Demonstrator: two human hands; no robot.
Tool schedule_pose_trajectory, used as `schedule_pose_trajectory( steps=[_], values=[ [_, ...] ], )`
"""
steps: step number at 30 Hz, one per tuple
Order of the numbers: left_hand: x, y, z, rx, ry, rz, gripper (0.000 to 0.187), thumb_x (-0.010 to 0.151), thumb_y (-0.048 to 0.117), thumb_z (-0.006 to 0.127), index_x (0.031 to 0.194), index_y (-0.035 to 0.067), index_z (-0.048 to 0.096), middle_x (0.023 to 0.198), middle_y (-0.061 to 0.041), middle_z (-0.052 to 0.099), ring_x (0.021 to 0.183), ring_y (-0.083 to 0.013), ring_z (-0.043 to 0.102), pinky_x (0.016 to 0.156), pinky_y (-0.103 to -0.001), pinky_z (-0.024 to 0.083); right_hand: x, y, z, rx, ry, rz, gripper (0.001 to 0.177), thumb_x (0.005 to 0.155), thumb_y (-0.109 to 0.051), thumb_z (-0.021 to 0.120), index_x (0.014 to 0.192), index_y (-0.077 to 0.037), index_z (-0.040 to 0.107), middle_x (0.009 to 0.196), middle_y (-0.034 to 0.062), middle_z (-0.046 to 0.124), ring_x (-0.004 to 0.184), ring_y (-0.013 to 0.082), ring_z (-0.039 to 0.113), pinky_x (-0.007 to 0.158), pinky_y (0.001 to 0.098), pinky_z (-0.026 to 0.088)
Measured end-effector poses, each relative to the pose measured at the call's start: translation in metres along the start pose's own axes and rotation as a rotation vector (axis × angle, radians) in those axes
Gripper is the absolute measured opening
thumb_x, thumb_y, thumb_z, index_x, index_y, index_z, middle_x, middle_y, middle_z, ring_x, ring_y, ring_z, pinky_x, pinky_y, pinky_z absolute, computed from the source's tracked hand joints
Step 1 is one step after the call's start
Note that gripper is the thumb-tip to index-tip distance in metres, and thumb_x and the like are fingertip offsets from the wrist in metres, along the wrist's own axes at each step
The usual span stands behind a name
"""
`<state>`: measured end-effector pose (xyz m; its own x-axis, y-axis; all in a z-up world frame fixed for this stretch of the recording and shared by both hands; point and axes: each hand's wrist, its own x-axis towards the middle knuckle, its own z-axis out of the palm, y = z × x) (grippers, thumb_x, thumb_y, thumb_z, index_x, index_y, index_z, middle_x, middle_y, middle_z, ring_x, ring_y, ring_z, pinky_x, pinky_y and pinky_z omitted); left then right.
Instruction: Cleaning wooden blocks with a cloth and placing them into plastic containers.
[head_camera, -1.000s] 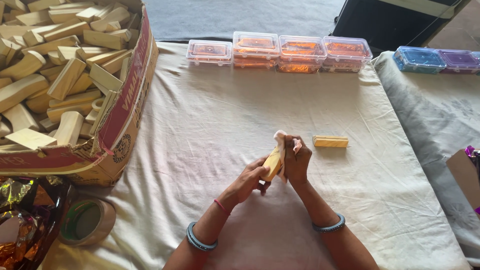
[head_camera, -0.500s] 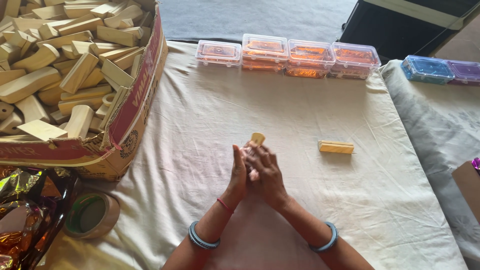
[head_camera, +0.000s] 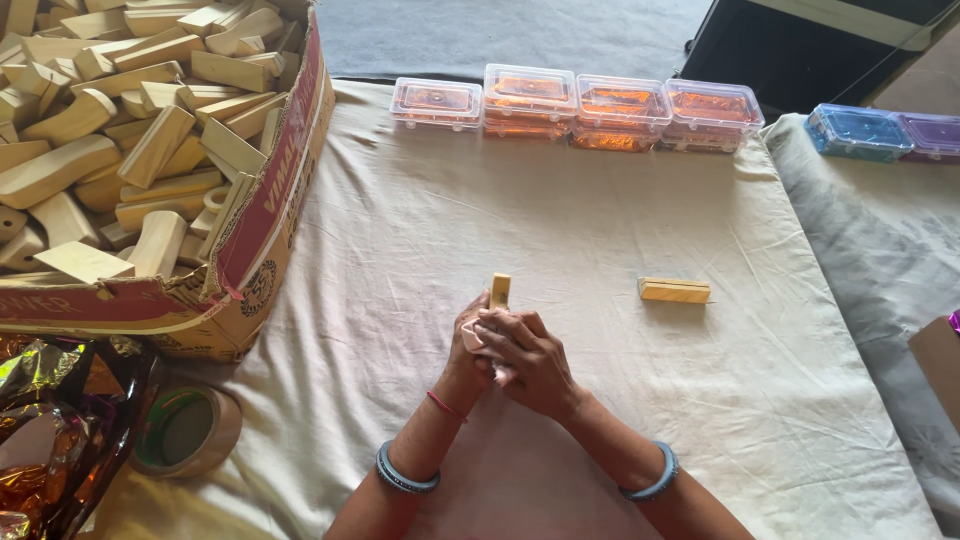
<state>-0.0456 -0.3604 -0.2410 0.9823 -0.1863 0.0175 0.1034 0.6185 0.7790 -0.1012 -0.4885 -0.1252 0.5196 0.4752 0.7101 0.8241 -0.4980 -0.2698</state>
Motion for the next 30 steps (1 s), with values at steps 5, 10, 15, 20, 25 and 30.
schedule_pose_trajectory(
  steps=[5,10,15,20,25,30],
  values=[
    [-0.001,-0.017,0.007,-0.233,-0.095,-0.124,0.03,0.106,0.028,0.05,0.116,0.001,0.057,0.093,-0.006,0.063,0.074,-0.0109,0.067,0.056,-0.025,0.058,-0.018,0.031,0.012,-0.178,0.076,0.187,0.034,0.088,-0.02,0.072,0.12,-0.007,0.074,0.137,0.0121,0.066,0.112,0.0293,0.062,0.091,0.0419,0.058],
    [-0.018,0.01,0.051,0.062,-0.044,-0.323,0.058,0.103,0.056,0.047,0.121,0.005,0.066,0.083,-0.007,0.066,0.06,-0.0089,0.065,0.04,-0.019,0.048,-0.038,0.074,0.004,-0.023,0.173,0.327,0.027,0.093,-0.01,0.062,0.117,-0.005,0.073,0.121,0.0117,0.071,0.11,0.0276,0.068,0.092,0.0386,0.058],
    [-0.023,0.012,0.053,0.397,-0.279,-0.274,0.056,0.098,0.035,0.059,0.146,0.008,0.051,0.098,-0.005,0.066,0.072,-0.0101,0.064,0.059,-0.027,0.057,-0.052,0.102,0.006,0.394,0.337,0.804,0.033,0.105,-0.032,0.068,0.106,0.001,0.074,0.079,0.0096,0.074,0.068,0.0191,0.071,0.058,0.0323,0.056],
    [-0.009,0.005,0.032,0.195,-0.107,-0.218,0.044,0.108,0.032,0.048,0.129,-0.004,0.061,0.099,-0.01,0.07,0.078,-0.012,0.07,0.061,-0.028,0.059,-0.04,0.077,0.015,0.324,0.138,0.746,0.044,0.107,-0.033,0.058,0.133,0.002,0.061,0.108,0.02,0.067,0.093,0.0271,0.067,0.075,0.0405,0.058],
    [-0.001,0.005,0.009,-0.108,0.029,-0.154,0.035,0.111,0.025,0.039,0.126,0.002,0.059,0.105,-0.01,0.07,0.087,-0.0134,0.072,0.071,-0.028,0.062,-0.042,0.054,0.036,-0.08,-0.152,0.542,0.059,0.105,-0.027,0.057,0.156,0.001,0.042,0.141,0.0214,0.053,0.121,0.0329,0.059,0.093,0.0445,0.056],
    [0.012,0.025,-0.003,-0.426,0.212,-0.034,0.035,0.111,0.027,0.037,0.131,0.006,0.057,0.108,-0.01,0.069,0.09,-0.0168,0.071,0.076,-0.033,0.062,-0.018,0.003,0.024,-0.112,-0.203,0.181,0.06,0.086,-0.022,0.074,0.142,-0.004,0.06,0.152,0.0202,0.051,0.109,0.0311,0.063,0.087,0.0454,0.053]
  ],
)
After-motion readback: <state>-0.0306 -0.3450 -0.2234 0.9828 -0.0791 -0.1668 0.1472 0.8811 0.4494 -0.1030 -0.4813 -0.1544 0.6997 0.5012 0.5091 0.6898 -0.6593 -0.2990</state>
